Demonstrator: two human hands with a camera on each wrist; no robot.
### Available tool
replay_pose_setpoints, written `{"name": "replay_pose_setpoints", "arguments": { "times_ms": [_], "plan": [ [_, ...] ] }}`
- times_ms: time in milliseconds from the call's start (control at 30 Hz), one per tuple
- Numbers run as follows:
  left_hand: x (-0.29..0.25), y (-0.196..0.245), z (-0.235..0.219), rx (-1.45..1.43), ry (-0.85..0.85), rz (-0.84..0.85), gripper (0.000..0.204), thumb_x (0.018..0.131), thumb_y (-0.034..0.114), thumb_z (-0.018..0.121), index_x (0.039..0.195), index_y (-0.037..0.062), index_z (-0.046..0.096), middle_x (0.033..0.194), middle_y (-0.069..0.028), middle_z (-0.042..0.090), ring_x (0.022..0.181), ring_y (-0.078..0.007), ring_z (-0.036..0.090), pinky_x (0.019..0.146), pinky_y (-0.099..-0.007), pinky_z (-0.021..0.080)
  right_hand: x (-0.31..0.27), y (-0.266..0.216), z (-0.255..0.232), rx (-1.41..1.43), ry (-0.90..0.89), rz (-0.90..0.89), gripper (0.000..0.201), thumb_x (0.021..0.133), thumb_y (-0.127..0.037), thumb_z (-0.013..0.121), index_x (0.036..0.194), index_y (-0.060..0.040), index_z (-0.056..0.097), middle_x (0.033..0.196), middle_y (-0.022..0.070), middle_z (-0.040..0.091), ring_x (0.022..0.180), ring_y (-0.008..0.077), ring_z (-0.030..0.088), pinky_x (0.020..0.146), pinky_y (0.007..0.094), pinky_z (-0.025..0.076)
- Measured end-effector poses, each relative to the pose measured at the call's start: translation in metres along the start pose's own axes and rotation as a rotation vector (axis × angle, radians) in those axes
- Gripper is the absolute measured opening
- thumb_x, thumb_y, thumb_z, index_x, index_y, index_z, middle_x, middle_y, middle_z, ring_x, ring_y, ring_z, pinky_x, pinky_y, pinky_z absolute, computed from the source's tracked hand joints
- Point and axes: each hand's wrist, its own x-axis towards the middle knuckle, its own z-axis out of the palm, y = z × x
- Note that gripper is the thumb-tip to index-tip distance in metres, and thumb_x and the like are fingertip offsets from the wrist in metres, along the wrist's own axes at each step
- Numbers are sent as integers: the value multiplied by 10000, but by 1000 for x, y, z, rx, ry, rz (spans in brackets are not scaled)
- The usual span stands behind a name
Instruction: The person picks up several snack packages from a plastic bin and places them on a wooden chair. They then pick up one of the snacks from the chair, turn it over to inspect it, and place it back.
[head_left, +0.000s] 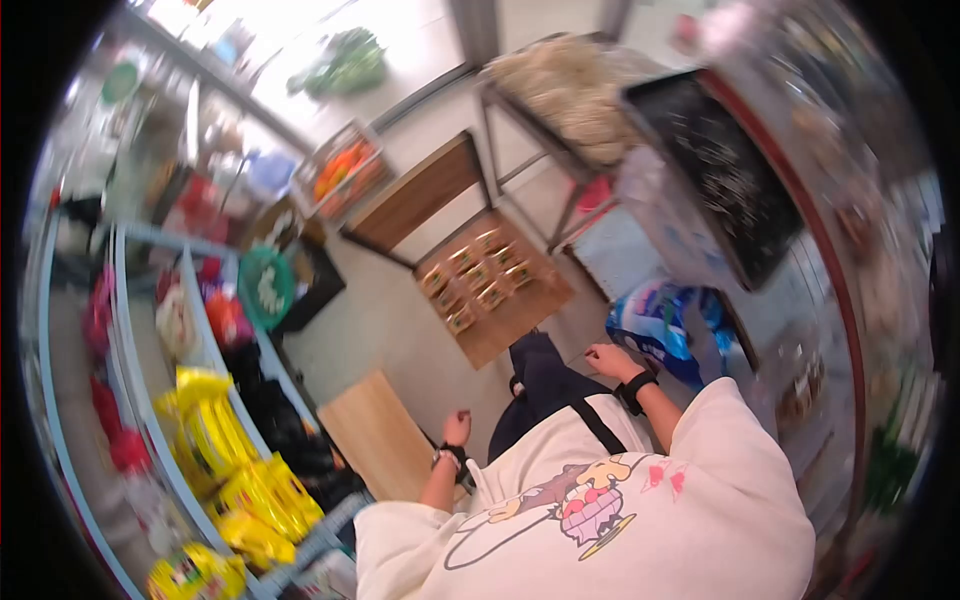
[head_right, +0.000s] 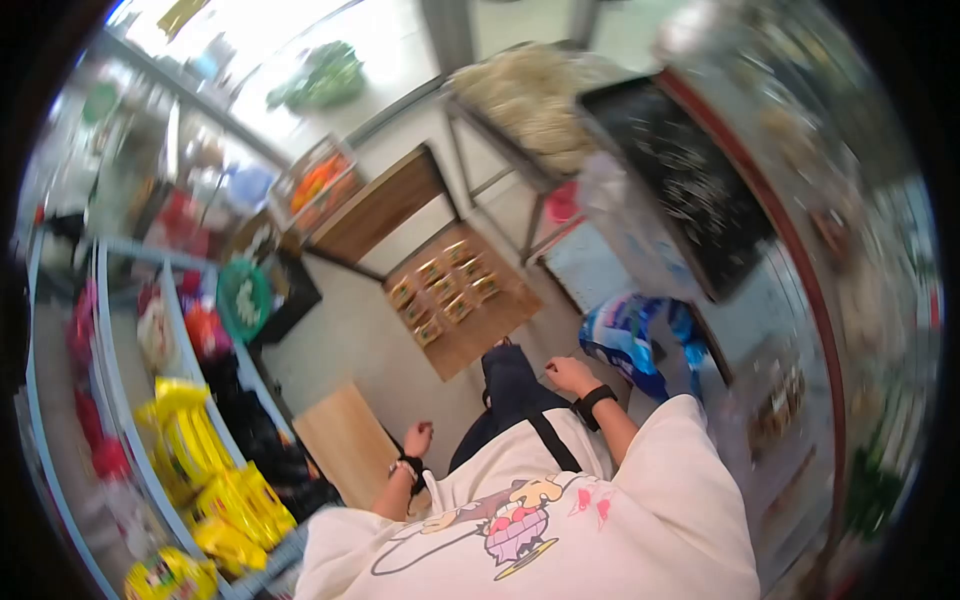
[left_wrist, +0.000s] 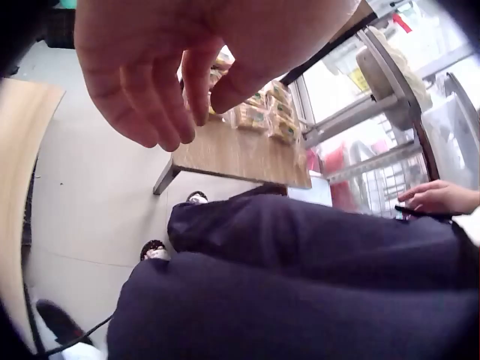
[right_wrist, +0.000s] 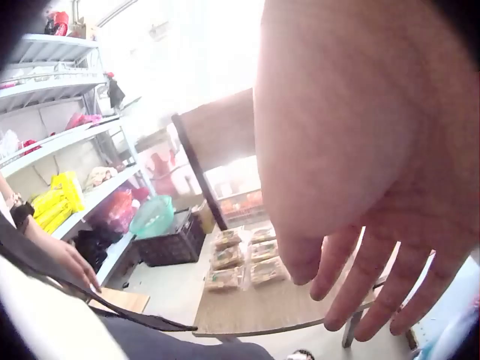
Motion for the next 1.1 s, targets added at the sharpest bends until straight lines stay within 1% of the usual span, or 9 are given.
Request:
{"name": "replay_pose_setpoints", "arguments": {
  "times_ms": [167,467,600,700,733,833,933,1033,1100],
  "plan": [
    [-31,9,12,-97,-185,-11,279,776,158,511,991,5,601,783,-109,638,672,-142,597,599,-249,469,-128,33,-23,296,372,59,247,777,-214,535,963,-67,605,841,116,638,818,296,598,725,382,468],
    [-36,117,103,-136,-398,297,245,862,141,462,1024,-15,560,803,-111,611,684,-158,592,583,-241,488,-287,96,-44,494,796,14,194,808,-186,534,963,-94,607,785,118,629,716,255,610,639,343,471],
    [-146,318,148,-302,-577,352,207,887,240,494,922,58,584,692,4,539,573,-50,475,501,-183,380,-378,118,-101,571,948,51,169,835,-178,532,957,-86,604,698,116,604,616,218,590,556,303,448],
    [-260,467,155,-508,-669,757,220,884,200,479,951,1,546,728,-28,502,639,-94,465,584,-221,380,-423,182,-115,581,1113,124,170,843,-190,532,953,-74,591,694,113,596,626,208,599,542,279,444],
    [-306,509,144,-268,-549,1129,226,871,171,469,974,-21,530,732,-40,486,659,-113,459,601,-232,382,-426,213,-113,622,1105,118,199,840,-215,539,975,-75,581,719,112,605,654,221,606,563,288,451],
    [-415,579,130,-1019,-1291,979,138,866,156,410,944,66,479,744,-59,498,621,-141,433,553,-281,357,-436,287,-108,566,896,259,285,828,-273,555,1031,-73,553,811,122,616,747,258,608,636,322,462],
    [-473,616,125,-777,-1987,1013,110,897,234,446,980,208,514,701,-31,584,560,-161,497,498,-312,404,-436,327,-115,332,657,408,397,812,-339,564,1092,-60,518,957,155,595,869,301,583,740,367,453],
    [-524,617,134,-632,-2175,659,192,919,161,384,923,33,527,656,-129,577,436,-246,468,412,-336,374,-432,345,-109,233,526,431,497,804,-386,563,1154,-45,474,1087,185,549,971,320,542,813,381,428],
    [-527,606,138,-681,-2159,700,192,911,173,386,893,41,524,654,-126,566,449,-244,472,431,-336,378,-422,355,-107,249,471,434,541,802,-401,562,1189,-40,448,1137,192,526,1015,321,523,833,372,416]
  ]
}}
